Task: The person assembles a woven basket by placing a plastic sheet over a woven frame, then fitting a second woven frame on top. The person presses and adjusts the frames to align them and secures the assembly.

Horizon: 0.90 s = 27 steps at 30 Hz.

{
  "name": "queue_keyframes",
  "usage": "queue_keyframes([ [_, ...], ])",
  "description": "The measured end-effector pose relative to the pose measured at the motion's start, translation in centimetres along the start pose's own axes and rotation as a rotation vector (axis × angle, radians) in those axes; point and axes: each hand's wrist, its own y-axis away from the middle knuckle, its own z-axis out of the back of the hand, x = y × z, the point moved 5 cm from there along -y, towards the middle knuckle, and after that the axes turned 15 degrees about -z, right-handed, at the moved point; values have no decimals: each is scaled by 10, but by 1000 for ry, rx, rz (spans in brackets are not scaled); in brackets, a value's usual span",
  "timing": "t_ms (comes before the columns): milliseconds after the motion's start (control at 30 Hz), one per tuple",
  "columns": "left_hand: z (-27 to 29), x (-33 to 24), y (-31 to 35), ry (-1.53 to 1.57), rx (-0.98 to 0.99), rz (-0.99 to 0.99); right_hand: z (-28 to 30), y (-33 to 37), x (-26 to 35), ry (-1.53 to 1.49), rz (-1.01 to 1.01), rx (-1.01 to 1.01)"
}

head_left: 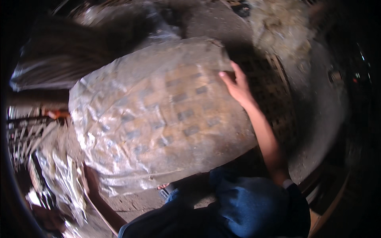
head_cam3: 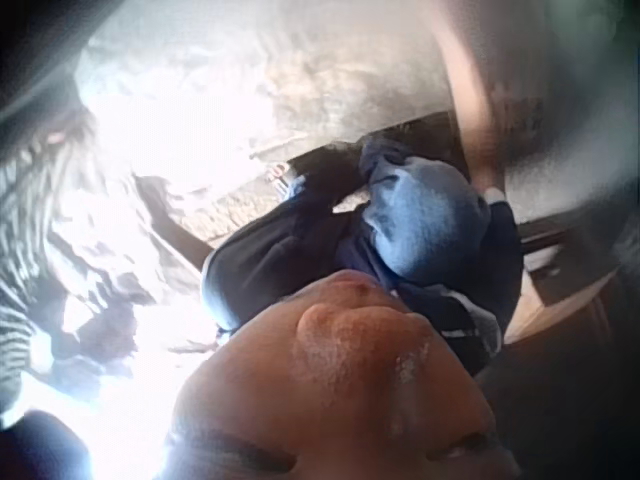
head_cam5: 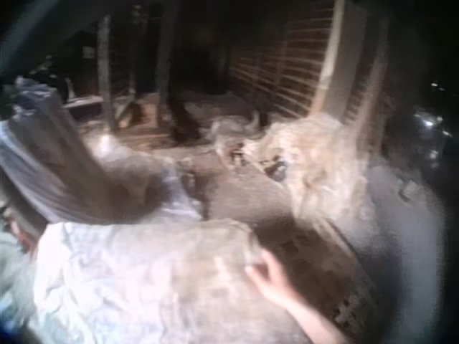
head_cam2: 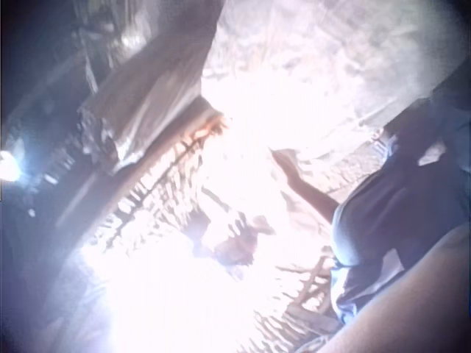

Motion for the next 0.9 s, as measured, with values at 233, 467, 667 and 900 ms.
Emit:
queue_keyframes([
  [233,18,14,76,-467,176,-566,15,7,-20,-72,-35,18],
  [467,51,26,81,-639,280,-566,62,-8,-80,-442,-191,-45],
  [667,42,27,76,-535,336,-409,131,69,-235,248,-160,-127],
  [900,79,88,99,-648,96,-254,91,156,-255,417,69,-170],
])
